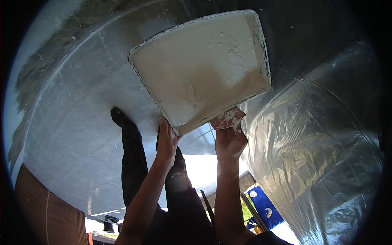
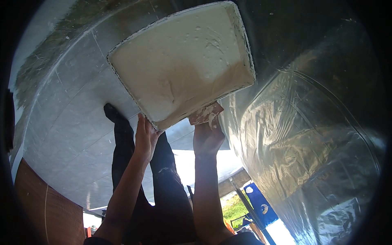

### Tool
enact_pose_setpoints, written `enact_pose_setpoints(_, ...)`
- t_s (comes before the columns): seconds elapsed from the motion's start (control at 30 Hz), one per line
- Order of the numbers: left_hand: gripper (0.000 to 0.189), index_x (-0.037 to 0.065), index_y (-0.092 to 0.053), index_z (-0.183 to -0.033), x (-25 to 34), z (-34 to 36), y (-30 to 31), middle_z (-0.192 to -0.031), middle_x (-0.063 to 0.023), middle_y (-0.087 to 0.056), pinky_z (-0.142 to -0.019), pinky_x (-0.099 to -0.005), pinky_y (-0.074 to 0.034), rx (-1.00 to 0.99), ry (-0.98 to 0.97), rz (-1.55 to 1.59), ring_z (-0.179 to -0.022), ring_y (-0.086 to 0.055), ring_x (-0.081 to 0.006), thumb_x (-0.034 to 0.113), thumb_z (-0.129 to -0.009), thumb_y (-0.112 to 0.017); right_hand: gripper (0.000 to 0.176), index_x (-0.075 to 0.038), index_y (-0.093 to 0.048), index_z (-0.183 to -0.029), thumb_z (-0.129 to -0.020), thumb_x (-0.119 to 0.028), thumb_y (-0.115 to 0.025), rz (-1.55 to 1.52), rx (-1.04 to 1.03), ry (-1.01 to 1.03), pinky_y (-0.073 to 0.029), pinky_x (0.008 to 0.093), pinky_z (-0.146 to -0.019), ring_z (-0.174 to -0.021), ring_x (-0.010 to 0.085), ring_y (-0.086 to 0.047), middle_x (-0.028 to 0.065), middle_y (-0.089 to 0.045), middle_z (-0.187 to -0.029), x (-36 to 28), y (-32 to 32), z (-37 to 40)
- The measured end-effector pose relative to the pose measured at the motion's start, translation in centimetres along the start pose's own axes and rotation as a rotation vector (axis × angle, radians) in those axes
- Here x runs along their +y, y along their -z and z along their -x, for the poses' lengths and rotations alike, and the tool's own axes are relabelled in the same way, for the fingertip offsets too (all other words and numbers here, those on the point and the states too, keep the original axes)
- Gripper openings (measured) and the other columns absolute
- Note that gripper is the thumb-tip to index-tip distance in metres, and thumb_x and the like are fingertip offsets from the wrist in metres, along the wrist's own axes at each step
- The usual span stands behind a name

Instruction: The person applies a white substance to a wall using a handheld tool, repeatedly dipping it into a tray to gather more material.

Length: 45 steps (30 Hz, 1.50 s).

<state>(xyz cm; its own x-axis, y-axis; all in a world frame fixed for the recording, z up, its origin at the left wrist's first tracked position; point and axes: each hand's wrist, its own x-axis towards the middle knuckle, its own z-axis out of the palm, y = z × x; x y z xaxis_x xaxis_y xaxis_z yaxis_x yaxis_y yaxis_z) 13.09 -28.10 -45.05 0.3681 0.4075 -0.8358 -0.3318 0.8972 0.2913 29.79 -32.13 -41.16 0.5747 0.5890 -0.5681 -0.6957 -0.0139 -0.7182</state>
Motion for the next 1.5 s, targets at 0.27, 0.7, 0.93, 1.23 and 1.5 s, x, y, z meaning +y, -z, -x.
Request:
enact_pose_setpoints(0.27, 0.076, 0.006, -0.006, -0.159, 0.7, 0.3, -0.5, -0.165, -0.0178, -0.016, -0.122, -0.0516, -0.018, 0.000, 0.012, -0.029, -0.152, -0.018, -0.0300, 0.058, -0.105, -0.016, 0.057, -0.006, -0.047, -0.138, -0.087, -0.025, -0.063, 0.012, 0.007, -0.028, -0.042, 0.0452, -0.103, -0.121, 0.0274, -0.051, 0.0118, -0.053, -0.130, 0.5, 0.4, -1.0)
enact_pose_setpoints(0.7, 0.077, -0.002, -0.016, -0.156, -0.1, -0.4, 0.7, -0.161, -0.0202, -0.025, -0.122, -0.0516, -0.019, -0.032, -0.016, -0.017, -0.150, -0.024, -0.0315, 0.056, -0.106, -0.011, 0.063, -0.004, -0.045, -0.140, -0.082, -0.020, -0.061, -0.043, 0.010, -0.109, -0.039, 0.0509, -0.109, -0.113, 0.0260, -0.054, 0.0085, -0.055, -0.117, -0.9, 3.9, -2.0)
enact_pose_setpoints(0.93, 0.075, -0.002, -0.017, -0.156, 0.3, -0.1, 0.2, -0.161, -0.0201, -0.025, -0.122, -0.0515, -0.020, -0.005, -0.020, 0.003, -0.150, -0.024, -0.0315, 0.054, -0.107, -0.012, 0.061, 0.003, -0.046, -0.138, -0.084, -0.019, -0.061, 0.066, 0.160, -0.099, -0.044, 0.0512, -0.106, -0.112, 0.0264, -0.056, 0.0123, -0.057, -0.116, -1.4, 2.5, -2.4)
enact_pose_setpoints(1.23, 0.077, 0.004, -0.012, -0.159, 0.1, -0.5, 1.3, -0.164, -0.0165, -0.020, -0.121, -0.0495, -0.021, -0.055, 0.016, -0.003, -0.151, -0.023, -0.0290, 0.060, -0.105, -0.018, 0.058, 0.004, -0.046, -0.142, -0.086, -0.010, -0.050, 0.394, 0.236, -0.113, -0.052, 0.0454, -0.101, -0.121, 0.0291, -0.060, 0.0200, -0.057, -0.133, -3.3, 6.9, -0.8)
enact_pose_setpoints(1.5, 0.076, -0.002, -0.017, -0.156, 0.2, -0.6, 0.7, -0.161, -0.0202, -0.024, -0.121, -0.0519, -0.021, -0.019, 0.005, 0.003, -0.150, -0.025, -0.0316, 0.055, -0.106, -0.013, 0.059, 0.003, -0.049, -0.135, -0.080, -0.011, -0.067, 0.210, -0.104, -0.381, -0.051, 0.0408, -0.101, -0.112, 0.0260, -0.063, 0.0129, -0.063, -0.122, -9.1, 8.3, 0.0)
